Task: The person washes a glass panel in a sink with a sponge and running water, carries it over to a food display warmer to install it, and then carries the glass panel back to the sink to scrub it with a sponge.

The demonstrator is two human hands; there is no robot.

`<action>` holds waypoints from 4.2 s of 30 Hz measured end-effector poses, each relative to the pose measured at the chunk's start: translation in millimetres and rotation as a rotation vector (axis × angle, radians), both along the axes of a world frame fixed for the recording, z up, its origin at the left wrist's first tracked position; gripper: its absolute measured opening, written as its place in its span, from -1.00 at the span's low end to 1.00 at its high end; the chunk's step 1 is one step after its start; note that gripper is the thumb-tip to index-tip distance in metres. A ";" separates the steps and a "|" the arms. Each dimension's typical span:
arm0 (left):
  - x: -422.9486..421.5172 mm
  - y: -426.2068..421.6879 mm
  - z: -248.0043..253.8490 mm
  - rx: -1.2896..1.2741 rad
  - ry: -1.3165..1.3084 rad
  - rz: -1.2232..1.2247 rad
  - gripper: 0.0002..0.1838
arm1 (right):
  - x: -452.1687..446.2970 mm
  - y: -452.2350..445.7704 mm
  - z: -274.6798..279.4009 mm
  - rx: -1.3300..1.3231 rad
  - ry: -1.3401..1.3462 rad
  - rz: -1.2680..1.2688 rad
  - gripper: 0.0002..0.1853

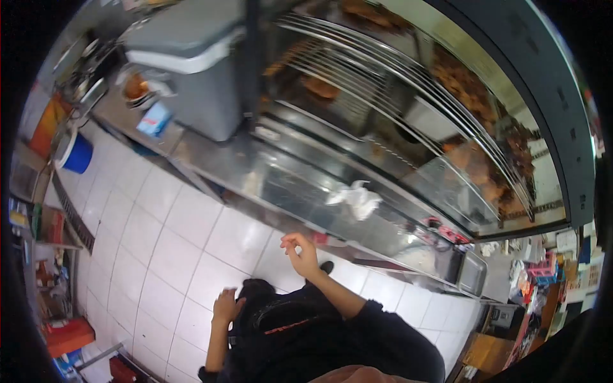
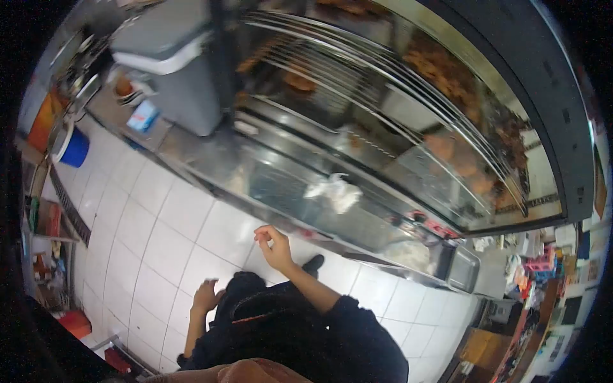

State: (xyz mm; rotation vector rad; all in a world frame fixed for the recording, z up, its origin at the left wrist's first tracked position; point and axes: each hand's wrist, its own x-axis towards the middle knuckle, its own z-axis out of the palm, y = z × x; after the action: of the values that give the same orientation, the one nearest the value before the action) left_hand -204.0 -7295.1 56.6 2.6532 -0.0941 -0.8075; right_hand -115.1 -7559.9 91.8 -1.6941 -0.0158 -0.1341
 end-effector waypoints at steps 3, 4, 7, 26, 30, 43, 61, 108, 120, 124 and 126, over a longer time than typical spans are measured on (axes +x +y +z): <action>-32.0 109.0 2.5 0.245 0.254 0.262 -0.36 | 27.9 92.7 -54.5 -0.130 0.069 0.175 -0.88; -44.7 143.4 -0.3 0.236 0.202 0.373 -0.36 | 38.1 108.7 -80.4 -0.393 0.071 0.281 -0.83; -50.9 220.4 -2.6 0.077 0.058 0.539 -0.37 | 51.8 105.7 -193.2 -1.046 -0.061 0.736 -0.74; -289.4 347.9 -94.2 0.105 0.220 2.732 -0.58 | 405.9 913.1 -360.3 -0.968 -0.281 1.164 -0.78; -352.8 291.3 -148.4 -0.163 0.798 2.786 -0.58 | 235.2 1125.0 -155.9 -0.287 0.276 1.243 -0.79; -565.4 526.1 -133.4 -0.221 -0.317 2.714 -0.54 | -315.4 1179.1 -206.1 -0.830 0.414 1.625 -0.84; -1088.7 572.1 16.6 0.425 -1.320 2.947 -0.66 | -1470.8 1240.0 254.0 -0.230 0.633 3.180 -0.42; -1308.0 219.5 -75.8 0.130 -0.474 3.801 -0.43 | -1520.5 1229.8 263.8 0.021 0.563 2.991 -0.59; -984.6 82.5 -222.9 -0.132 -0.246 3.967 -0.70 | -1621.7 940.4 26.1 -0.221 1.156 3.086 -0.68; -1152.2 -23.8 -151.2 -0.091 0.179 3.969 -0.73 | -1660.5 674.7 -43.6 -1.016 0.473 3.359 -0.67; -1210.5 -75.6 -128.5 0.236 0.065 4.031 -0.65 | -1670.4 554.9 -75.6 -1.287 0.151 3.518 -0.66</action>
State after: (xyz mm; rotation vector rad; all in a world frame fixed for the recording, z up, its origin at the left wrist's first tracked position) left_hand -1414.5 -7370.7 -71.9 1.2761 -3.0108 -0.9349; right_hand -1785.4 -7005.0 16.2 -0.0300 1.6839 -1.6264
